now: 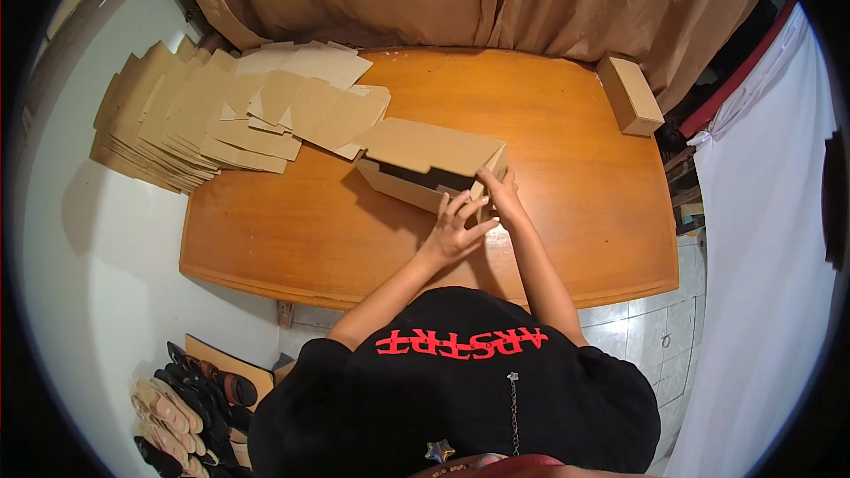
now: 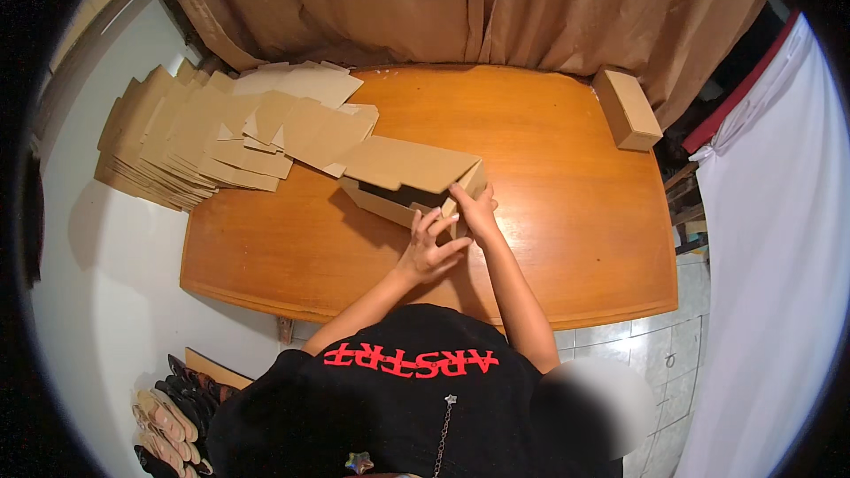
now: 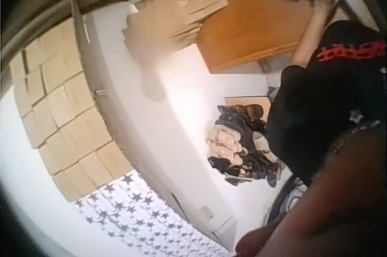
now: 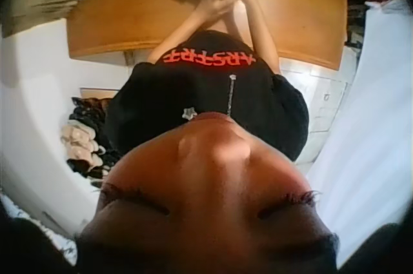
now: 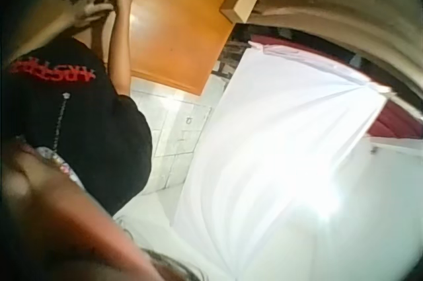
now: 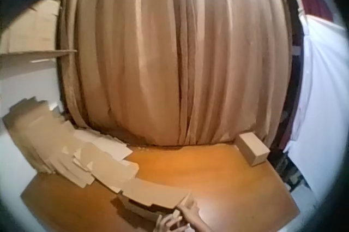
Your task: Folding cardboard boxes and stacking them on a shelf.
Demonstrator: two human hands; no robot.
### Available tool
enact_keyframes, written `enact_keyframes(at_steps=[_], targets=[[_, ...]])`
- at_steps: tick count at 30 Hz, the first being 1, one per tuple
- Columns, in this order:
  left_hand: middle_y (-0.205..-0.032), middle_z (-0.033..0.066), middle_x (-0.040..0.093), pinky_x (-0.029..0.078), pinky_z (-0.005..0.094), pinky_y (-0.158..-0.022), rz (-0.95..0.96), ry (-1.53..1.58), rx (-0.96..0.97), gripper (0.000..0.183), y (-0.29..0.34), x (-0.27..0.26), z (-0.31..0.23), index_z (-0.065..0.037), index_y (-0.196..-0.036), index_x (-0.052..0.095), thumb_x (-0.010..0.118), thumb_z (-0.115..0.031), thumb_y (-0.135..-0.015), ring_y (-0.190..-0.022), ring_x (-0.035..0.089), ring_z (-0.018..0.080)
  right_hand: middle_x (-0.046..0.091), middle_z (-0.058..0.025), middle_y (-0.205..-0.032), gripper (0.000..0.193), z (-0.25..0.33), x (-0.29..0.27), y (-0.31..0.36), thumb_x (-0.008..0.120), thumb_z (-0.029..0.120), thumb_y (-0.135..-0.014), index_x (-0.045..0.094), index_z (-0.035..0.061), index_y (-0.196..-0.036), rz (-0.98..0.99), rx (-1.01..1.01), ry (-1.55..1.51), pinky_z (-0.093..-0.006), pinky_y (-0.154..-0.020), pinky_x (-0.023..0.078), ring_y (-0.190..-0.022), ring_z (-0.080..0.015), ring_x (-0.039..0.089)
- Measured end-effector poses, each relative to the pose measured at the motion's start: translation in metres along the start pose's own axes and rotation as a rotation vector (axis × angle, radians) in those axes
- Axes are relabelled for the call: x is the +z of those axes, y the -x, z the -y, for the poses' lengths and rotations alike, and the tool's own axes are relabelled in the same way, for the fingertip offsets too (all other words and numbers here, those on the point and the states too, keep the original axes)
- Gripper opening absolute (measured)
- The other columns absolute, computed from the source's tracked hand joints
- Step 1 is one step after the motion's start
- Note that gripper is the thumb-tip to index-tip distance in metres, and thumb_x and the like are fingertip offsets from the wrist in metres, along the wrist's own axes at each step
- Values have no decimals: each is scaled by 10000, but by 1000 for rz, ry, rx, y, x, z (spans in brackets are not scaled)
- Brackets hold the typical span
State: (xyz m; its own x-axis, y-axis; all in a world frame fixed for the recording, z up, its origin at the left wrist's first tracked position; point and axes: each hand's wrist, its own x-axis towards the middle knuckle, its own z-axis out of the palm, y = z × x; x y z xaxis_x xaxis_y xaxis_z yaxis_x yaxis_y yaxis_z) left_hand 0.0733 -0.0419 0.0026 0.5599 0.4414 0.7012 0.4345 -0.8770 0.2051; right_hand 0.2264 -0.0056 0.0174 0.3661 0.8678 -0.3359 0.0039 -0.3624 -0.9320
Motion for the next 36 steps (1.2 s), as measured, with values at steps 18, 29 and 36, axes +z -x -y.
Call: enact_keyframes(at_steps=[18,29,36], targets=[[-1318,176,336,277,398,-1028,-227,444,-947,728,23,-37,103,-30,-1283,351,733,-249,-703,-1237,323,313,357,-212,-1271,730,-25,-11,11,676,221,-737,299,50,-1338,-162,-663,208,-404,-947,387,-1138,-339,425],[-1317,168,314,255,450,-1017,-156,43,-1017,553,2,-24,78,-99,-1125,486,761,-282,-682,-1235,275,342,448,-213,-1233,427,-13,-11,20,767,228,-629,647,75,-1009,-229,-707,600,-433,-968,370,-1213,-402,359],[-1332,172,290,246,446,-1025,-150,24,-1025,497,9,-13,81,-97,-1097,499,745,-274,-703,-1275,239,350,403,-201,-1287,443,-36,-8,18,718,255,-679,620,106,-1085,-250,-751,682,-448,-983,353,-1247,-428,300]])
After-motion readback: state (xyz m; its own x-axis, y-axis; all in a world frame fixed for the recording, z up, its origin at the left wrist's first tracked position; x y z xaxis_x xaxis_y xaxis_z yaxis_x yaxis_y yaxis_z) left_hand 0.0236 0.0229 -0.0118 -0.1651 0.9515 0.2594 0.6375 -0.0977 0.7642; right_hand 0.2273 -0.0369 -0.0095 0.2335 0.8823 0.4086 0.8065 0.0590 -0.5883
